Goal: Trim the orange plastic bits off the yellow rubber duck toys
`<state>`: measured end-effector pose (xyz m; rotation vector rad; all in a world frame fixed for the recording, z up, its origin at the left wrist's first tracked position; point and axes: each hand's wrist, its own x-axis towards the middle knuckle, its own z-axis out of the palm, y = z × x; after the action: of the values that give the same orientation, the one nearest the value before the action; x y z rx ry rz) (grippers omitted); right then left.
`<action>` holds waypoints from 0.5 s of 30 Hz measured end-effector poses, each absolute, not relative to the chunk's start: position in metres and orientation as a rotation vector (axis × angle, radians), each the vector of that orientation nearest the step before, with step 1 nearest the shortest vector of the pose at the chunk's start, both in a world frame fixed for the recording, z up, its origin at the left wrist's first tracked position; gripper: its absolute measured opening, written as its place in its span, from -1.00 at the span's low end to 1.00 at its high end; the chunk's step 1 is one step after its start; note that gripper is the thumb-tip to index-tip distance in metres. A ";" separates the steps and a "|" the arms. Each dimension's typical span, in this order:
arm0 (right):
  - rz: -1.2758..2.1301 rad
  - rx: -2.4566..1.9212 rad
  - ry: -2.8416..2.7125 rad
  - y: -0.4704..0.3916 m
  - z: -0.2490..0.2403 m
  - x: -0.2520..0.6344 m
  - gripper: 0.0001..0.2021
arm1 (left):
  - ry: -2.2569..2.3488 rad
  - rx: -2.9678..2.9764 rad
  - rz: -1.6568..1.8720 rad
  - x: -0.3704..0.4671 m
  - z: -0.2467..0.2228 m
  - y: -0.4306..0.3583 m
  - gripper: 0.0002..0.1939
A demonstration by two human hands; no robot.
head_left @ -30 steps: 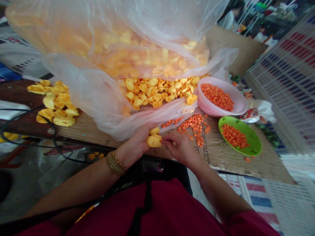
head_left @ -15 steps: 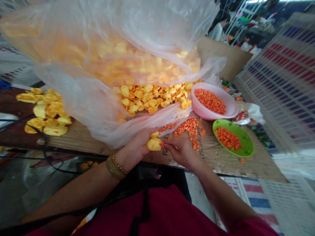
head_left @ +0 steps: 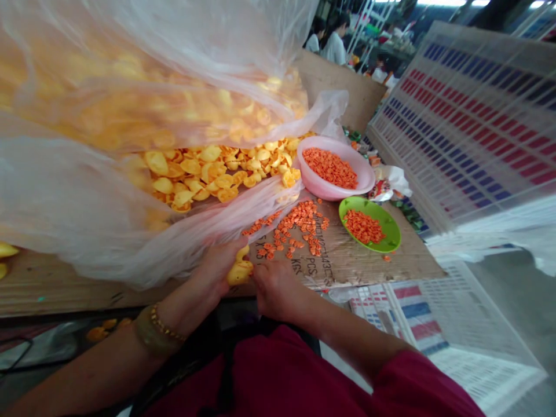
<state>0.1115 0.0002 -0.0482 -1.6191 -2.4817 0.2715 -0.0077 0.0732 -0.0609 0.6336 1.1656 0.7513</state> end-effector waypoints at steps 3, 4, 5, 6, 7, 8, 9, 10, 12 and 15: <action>0.534 -1.549 -2.314 0.002 -0.057 0.133 -0.89 | 1.215 0.613 0.746 0.000 -0.058 0.070 -0.78; 0.652 -1.524 -2.210 0.004 -0.061 0.145 -0.86 | 1.189 0.629 0.756 0.002 -0.056 0.070 -0.79; 0.730 -1.537 -2.089 0.008 -0.065 0.159 -0.82 | 1.154 0.644 0.770 0.003 -0.053 0.070 -0.81; 0.739 -1.602 -1.978 0.011 -0.069 0.173 -0.79 | 1.117 0.648 0.778 0.004 -0.051 0.071 -0.83; 0.686 -1.706 -1.885 0.015 -0.074 0.186 -0.78 | 1.081 0.639 0.783 0.004 -0.049 0.073 -0.85; 0.594 -1.819 -1.814 0.019 -0.079 0.197 -0.79 | 1.048 0.618 0.786 0.004 -0.048 0.074 -0.86; 0.498 -1.917 -1.784 0.022 -0.084 0.206 -0.80 | 1.014 0.592 0.780 0.004 -0.048 0.076 -0.86; 0.419 -1.989 -1.801 0.024 -0.089 0.212 -0.82 | 0.986 0.561 0.770 0.003 -0.048 0.078 -0.84; 0.319 -2.067 -1.917 0.026 -0.099 0.216 -0.83 | 0.930 0.514 0.726 0.003 -0.050 0.081 -0.81; 0.214 -2.042 -2.062 0.028 -0.110 0.213 -0.83 | 0.866 0.491 0.662 0.002 -0.055 0.083 -0.79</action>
<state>0.2130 0.0279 -0.1102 -2.0424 -2.0615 0.2136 0.0016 0.0831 -0.0551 0.4909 0.8655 0.6616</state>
